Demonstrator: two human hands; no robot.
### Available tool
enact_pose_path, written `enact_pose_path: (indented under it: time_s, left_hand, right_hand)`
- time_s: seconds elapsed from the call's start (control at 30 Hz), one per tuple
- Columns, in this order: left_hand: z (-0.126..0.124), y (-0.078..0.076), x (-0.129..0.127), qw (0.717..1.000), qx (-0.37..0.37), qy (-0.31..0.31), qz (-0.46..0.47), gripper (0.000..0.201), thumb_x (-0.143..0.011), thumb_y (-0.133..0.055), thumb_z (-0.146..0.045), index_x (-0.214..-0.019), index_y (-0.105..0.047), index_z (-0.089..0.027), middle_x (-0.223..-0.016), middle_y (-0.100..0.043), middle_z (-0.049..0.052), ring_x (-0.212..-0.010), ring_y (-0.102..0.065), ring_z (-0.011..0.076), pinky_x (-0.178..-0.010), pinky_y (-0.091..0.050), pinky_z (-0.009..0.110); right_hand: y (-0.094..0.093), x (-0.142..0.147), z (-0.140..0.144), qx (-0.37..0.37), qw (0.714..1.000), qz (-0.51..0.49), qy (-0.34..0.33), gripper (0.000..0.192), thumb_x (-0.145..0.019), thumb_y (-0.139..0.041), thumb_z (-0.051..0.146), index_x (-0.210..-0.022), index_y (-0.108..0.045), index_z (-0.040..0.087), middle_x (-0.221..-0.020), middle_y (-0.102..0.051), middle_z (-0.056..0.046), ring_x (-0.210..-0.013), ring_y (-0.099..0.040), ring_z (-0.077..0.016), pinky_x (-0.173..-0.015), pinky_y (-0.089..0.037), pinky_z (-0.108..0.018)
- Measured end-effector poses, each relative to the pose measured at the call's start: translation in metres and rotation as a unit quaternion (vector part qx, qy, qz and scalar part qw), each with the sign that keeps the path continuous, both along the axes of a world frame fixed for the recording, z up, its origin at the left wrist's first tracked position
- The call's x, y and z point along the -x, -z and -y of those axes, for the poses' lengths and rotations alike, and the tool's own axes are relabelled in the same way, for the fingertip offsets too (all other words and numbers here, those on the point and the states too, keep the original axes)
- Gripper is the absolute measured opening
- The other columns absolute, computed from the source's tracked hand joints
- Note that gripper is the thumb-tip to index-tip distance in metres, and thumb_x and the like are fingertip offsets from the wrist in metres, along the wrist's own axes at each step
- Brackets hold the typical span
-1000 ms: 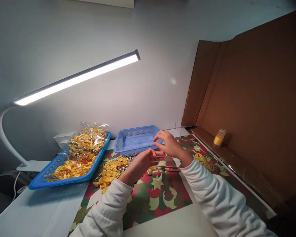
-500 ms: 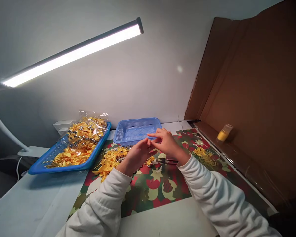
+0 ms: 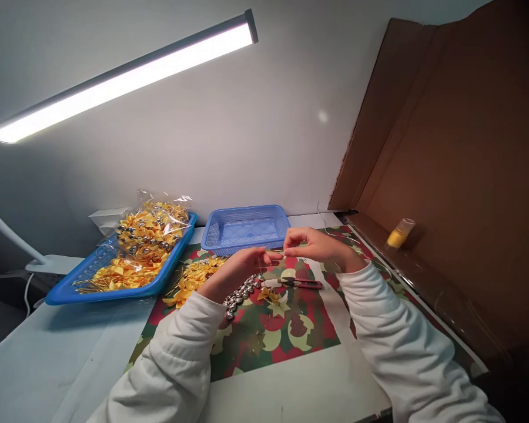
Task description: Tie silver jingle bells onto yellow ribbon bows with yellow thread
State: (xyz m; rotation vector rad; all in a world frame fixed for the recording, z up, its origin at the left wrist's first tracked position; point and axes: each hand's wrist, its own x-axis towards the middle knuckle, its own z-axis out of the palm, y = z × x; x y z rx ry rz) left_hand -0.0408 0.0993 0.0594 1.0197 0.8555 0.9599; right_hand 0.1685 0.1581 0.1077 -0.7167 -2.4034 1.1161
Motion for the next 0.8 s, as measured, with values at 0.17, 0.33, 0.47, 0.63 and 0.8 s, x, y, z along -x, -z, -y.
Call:
enact_pose_path:
  time_s: [0.17, 0.33, 0.47, 0.63, 0.8]
  left_hand:
    - [0.001, 0.006, -0.003, 0.992, -0.061, -0.068, -0.091, 0.025, -0.077, -0.068, -0.037, -0.077, -0.076, -0.013, -0.095, -0.076, 0.013, -0.096, -0.066, 0.0263, -0.092, -0.043, 0.036]
    - [-0.001, 0.014, -0.008, 0.990, -0.074, -0.114, -0.040, 0.025, -0.078, -0.068, -0.037, -0.082, -0.077, -0.014, -0.096, -0.076, 0.012, -0.101, -0.065, 0.0250, -0.095, -0.043, 0.034]
    - [-0.005, 0.018, -0.006, 0.986, -0.074, -0.149, 0.021, 0.024, -0.076, -0.068, -0.039, -0.078, -0.075, -0.017, -0.093, -0.076, 0.008, -0.096, -0.066, 0.0221, -0.091, -0.045, 0.033]
    - [-0.009, 0.021, 0.002, 0.984, -0.071, -0.163, 0.027, 0.016, -0.072, -0.069, -0.033, -0.071, -0.070, -0.017, -0.079, -0.071, 0.004, -0.076, -0.063, 0.0151, -0.072, -0.046, 0.024]
    - [-0.011, 0.022, 0.005, 0.988, -0.058, -0.119, -0.072, 0.020, -0.072, -0.069, -0.034, -0.070, -0.070, -0.014, -0.056, -0.058, -0.001, -0.050, -0.045, 0.0094, -0.051, -0.033, 0.021]
  right_hand:
    - [-0.014, -0.022, 0.000, 0.061, 0.998, 0.025, 0.011, 0.026, -0.083, -0.058, 0.041, -0.075, -0.056, 0.016, -0.074, -0.048, 0.001, -0.066, -0.042, -0.0106, -0.059, -0.034, -0.023]
    - [-0.017, -0.040, -0.006, 0.084, 0.996, 0.006, 0.025, 0.026, -0.083, -0.056, 0.040, -0.072, -0.053, 0.017, -0.072, -0.049, 0.001, -0.066, -0.043, -0.0110, -0.059, -0.034, -0.022]
    - [-0.016, -0.046, -0.012, 0.087, 0.994, 0.034, 0.048, 0.024, -0.080, -0.057, 0.037, -0.069, -0.054, 0.017, -0.070, -0.051, 0.001, -0.065, -0.044, -0.0118, -0.059, -0.034, -0.023]
    - [-0.014, -0.046, -0.014, 0.128, 0.989, 0.043, 0.056, 0.020, -0.079, -0.057, 0.033, -0.068, -0.060, 0.017, -0.077, -0.062, -0.003, -0.076, -0.054, -0.0154, -0.070, -0.040, -0.026]
    - [-0.012, -0.045, -0.015, 0.166, 0.984, -0.003, 0.057, 0.021, -0.077, -0.059, 0.035, -0.069, -0.060, 0.016, -0.079, -0.066, -0.004, -0.077, -0.058, -0.0155, -0.072, -0.043, -0.028]
